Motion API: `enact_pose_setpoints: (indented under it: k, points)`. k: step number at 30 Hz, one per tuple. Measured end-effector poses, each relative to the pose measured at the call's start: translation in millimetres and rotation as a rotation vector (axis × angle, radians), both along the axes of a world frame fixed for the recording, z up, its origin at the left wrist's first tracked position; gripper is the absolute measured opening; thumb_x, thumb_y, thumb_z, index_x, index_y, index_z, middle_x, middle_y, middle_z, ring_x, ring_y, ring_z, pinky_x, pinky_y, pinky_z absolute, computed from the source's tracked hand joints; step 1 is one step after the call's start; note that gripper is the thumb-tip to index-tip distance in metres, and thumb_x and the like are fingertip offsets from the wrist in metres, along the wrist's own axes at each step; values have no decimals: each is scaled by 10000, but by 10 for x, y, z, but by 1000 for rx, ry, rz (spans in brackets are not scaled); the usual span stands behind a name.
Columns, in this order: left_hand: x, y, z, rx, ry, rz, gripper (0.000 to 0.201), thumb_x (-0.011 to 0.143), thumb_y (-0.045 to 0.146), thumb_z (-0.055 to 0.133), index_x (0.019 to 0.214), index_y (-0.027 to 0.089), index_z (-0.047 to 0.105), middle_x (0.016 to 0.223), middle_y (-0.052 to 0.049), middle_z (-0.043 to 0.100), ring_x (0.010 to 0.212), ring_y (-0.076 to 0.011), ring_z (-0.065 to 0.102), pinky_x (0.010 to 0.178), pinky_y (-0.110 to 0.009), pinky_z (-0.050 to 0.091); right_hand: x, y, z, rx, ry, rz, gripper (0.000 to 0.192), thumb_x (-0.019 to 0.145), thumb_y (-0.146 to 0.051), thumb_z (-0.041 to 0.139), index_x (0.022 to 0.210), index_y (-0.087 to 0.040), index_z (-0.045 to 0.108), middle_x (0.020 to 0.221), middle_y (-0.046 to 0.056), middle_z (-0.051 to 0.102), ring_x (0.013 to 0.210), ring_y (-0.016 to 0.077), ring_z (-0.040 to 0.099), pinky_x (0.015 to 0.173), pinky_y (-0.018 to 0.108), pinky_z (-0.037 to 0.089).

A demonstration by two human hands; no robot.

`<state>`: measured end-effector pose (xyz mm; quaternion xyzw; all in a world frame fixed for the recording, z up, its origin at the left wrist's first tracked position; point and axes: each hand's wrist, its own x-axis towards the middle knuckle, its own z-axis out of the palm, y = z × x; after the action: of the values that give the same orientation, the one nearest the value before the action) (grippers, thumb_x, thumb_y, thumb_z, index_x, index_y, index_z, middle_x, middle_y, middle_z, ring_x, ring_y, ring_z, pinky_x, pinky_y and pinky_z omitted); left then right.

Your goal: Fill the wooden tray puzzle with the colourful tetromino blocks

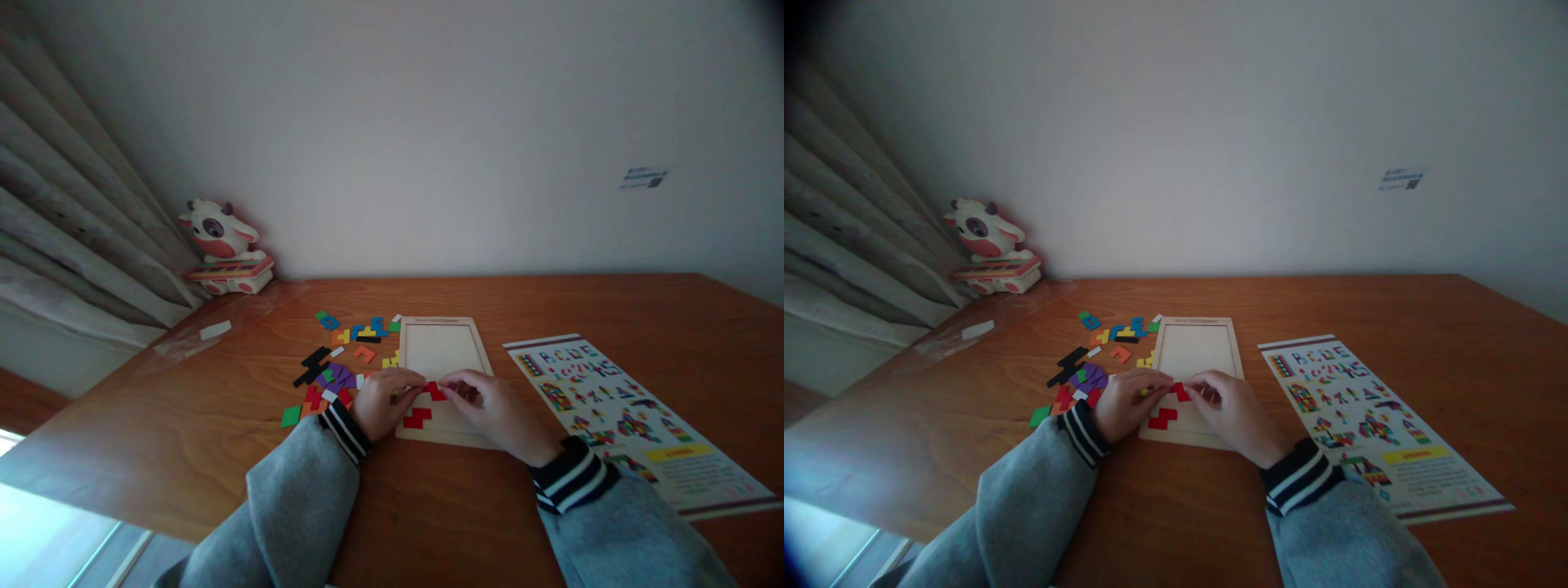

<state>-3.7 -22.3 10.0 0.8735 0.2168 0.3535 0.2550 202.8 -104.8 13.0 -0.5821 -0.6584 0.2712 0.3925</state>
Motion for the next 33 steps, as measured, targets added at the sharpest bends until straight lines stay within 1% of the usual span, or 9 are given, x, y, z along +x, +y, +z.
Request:
enact_pose_setpoints:
  k: [5,8,10,13,19,26,33]
  points:
    - [-30,16,-3,133,125,-33,172,942,235,566,996,182,721,975,-71,745,920,-181,681,872,-310,541,53,-26,0,-25,-167,34,176,879,-321,576,894,-212,714,819,36,731,684,168,645,645,290,503]
    - [-76,36,25,210,202,-157,199,960,259,540,1034,192,713,1016,-77,731,956,-176,667,893,-300,523,62,-41,17,-5,-277,78,149,878,-305,586,868,-215,705,787,30,712,661,165,619,634,294,485]
    - [-112,55,45,267,268,-231,211,961,293,545,1062,203,706,1057,-83,719,980,-177,657,909,-307,516,62,-49,27,44,-361,112,122,877,-300,605,848,-219,692,793,29,699,705,174,618,675,305,479]
    - [-153,85,58,327,331,-240,237,940,358,583,1066,195,701,1066,-91,713,974,-190,652,903,-327,516,59,-55,33,98,-428,144,93,886,-285,625,863,-215,682,841,36,690,802,190,623,739,320,473]
    - [-166,109,43,326,344,-240,286,933,402,596,1093,187,696,1099,-97,712,992,-201,649,902,-334,515,53,-48,2,124,-460,181,128,928,-285,604,1002,-232,693,928,43,680,889,203,622,789,338,478]
    - [-163,107,35,336,328,-249,270,935,377,598,1099,185,693,1067,-90,725,971,-196,653,889,-330,515,40,-37,-45,160,-462,183,156,906,-335,646,1000,-226,708,925,47,676,887,209,620,799,353,491]
    - [-160,99,46,336,313,-257,255,941,356,589,1071,165,697,1032,-90,727,941,-192,649,871,-324,522,26,-49,-17,145,-464,219,192,910,-373,634,1027,-258,733,921,45,645,884,202,612,790,346,495]
